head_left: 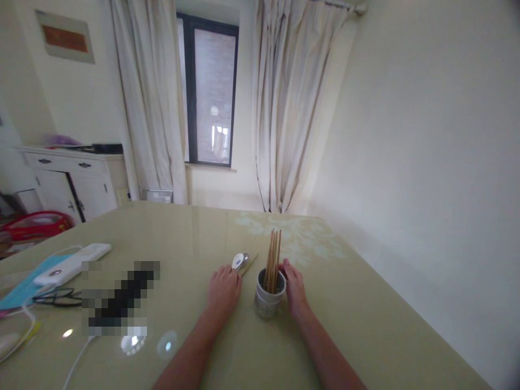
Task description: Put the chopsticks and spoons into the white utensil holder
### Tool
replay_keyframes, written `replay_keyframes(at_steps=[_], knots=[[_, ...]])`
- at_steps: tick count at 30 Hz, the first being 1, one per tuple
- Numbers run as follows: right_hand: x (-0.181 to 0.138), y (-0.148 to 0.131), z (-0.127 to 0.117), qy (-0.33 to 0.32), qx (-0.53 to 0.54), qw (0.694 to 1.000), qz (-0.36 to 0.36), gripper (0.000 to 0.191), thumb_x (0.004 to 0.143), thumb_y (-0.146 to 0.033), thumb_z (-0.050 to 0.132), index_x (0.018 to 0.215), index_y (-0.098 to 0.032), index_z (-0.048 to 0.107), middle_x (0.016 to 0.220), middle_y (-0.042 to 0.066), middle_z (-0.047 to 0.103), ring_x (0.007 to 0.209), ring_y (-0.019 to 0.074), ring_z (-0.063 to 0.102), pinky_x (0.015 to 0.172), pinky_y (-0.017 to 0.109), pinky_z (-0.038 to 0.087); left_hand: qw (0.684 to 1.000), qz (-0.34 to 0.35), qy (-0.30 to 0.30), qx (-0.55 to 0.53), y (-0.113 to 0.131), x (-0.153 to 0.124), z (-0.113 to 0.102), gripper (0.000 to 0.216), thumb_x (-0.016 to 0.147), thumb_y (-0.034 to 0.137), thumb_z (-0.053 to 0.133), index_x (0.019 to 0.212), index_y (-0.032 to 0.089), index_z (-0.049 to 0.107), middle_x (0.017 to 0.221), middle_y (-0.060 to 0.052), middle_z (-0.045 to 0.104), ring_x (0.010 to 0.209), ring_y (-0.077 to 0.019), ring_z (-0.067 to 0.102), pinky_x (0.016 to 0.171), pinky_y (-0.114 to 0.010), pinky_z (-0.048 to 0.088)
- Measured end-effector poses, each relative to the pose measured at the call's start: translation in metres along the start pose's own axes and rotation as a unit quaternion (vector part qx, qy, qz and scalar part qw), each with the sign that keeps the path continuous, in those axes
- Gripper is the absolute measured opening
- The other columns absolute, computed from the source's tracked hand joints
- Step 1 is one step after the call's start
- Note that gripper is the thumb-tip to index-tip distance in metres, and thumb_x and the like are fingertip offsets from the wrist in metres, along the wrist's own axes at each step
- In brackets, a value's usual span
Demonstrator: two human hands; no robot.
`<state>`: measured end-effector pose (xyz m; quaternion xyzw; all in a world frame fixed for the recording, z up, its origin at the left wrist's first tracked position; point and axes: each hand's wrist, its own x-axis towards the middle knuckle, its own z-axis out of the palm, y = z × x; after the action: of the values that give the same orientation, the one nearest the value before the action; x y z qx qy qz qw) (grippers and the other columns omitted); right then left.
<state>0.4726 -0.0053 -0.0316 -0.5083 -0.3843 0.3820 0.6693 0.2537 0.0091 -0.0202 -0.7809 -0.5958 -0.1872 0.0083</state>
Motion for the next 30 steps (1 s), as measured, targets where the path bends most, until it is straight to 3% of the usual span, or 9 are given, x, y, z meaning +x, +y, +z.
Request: replay_keyframes(at_steps=[6, 10, 13, 18, 22, 25, 30], knots=[[-0.005, -0.013, 0.003, -0.083, 0.010, 0.996, 0.014, 0.062, 0.076, -0.078, 0.082, 0.085, -0.017, 0.085, 0.083, 0.010, 0.083, 0.076, 0.0284, 0.075, 0.072, 0.037, 0.057, 0.986, 0.064, 0.095, -0.120, 0.009, 0.003, 0.012, 0.019, 0.107, 0.028, 0.058, 0.097, 0.022, 0.073, 0.104, -0.007, 0.077, 0.102, -0.0245, 0.071, 0.093, -0.037, 0.052], [-0.008, -0.016, 0.012, -0.118, 0.020, 0.993, 0.017, 0.051, 0.068, -0.065, 0.093, 0.082, -0.017, 0.084, 0.078, 0.009, 0.082, 0.070, 0.0275, 0.074, 0.067, 0.037, 0.058, 0.978, 0.112, 0.108, -0.137, 0.016, 0.002, 0.016, 0.016, 0.105, 0.023, 0.060, 0.095, 0.023, 0.072, 0.102, -0.004, 0.078, 0.101, -0.0243, 0.071, 0.092, -0.037, 0.053], [-0.003, -0.016, 0.015, -0.099, 0.030, 0.995, 0.005, 0.049, 0.064, -0.062, 0.095, 0.077, -0.016, 0.082, 0.073, 0.008, 0.079, 0.067, 0.0256, 0.072, 0.063, 0.035, 0.056, 0.978, 0.124, 0.105, -0.129, 0.018, 0.002, 0.015, 0.017, 0.106, 0.024, 0.059, 0.098, 0.024, 0.074, 0.104, -0.004, 0.079, 0.103, -0.0244, 0.072, 0.092, -0.036, 0.053], [0.020, -0.032, -0.018, 0.060, 0.080, 0.992, -0.072, 0.050, 0.075, -0.066, 0.087, 0.095, -0.021, 0.079, 0.093, 0.006, 0.080, 0.086, 0.0201, 0.073, 0.070, 0.028, 0.055, 0.992, 0.029, 0.099, -0.073, 0.008, 0.005, 0.004, 0.023, 0.110, 0.028, 0.053, 0.108, 0.022, 0.075, 0.110, -0.007, 0.079, 0.105, -0.0252, 0.071, 0.092, -0.038, 0.050], [0.033, -0.054, -0.059, 0.165, 0.158, 0.964, -0.138, 0.055, 0.075, -0.067, 0.088, 0.108, -0.024, 0.077, 0.087, 0.000, 0.075, 0.081, 0.0146, 0.070, 0.072, 0.026, 0.056, 0.998, -0.038, 0.056, -0.012, -0.003, 0.004, -0.004, 0.022, 0.107, 0.027, 0.055, 0.108, 0.020, 0.076, 0.111, -0.009, 0.076, 0.109, -0.0281, 0.069, 0.091, -0.040, 0.048], [0.029, -0.064, -0.065, 0.158, 0.188, 0.956, -0.163, 0.053, 0.074, -0.060, 0.093, 0.109, -0.022, 0.080, 0.084, 0.000, 0.073, 0.077, 0.0139, 0.068, 0.073, 0.027, 0.058, 0.998, -0.051, 0.022, 0.003, -0.006, 0.003, -0.005, 0.022, 0.106, 0.030, 0.056, 0.109, 0.020, 0.076, 0.115, -0.011, 0.075, 0.113, -0.0292, 0.067, 0.093, -0.041, 0.047], [0.011, -0.067, -0.038, 0.059, 0.090, 0.976, -0.187, 0.049, 0.084, -0.058, 0.086, 0.115, -0.020, 0.084, 0.079, 0.001, 0.071, 0.072, 0.0143, 0.062, 0.070, 0.028, 0.055, 0.998, -0.055, -0.009, 0.015, -0.006, 0.002, -0.003, 0.022, 0.105, 0.029, 0.056, 0.110, 0.019, 0.074, 0.118, -0.012, 0.074, 0.115, -0.0290, 0.066, 0.094, -0.040, 0.045]])
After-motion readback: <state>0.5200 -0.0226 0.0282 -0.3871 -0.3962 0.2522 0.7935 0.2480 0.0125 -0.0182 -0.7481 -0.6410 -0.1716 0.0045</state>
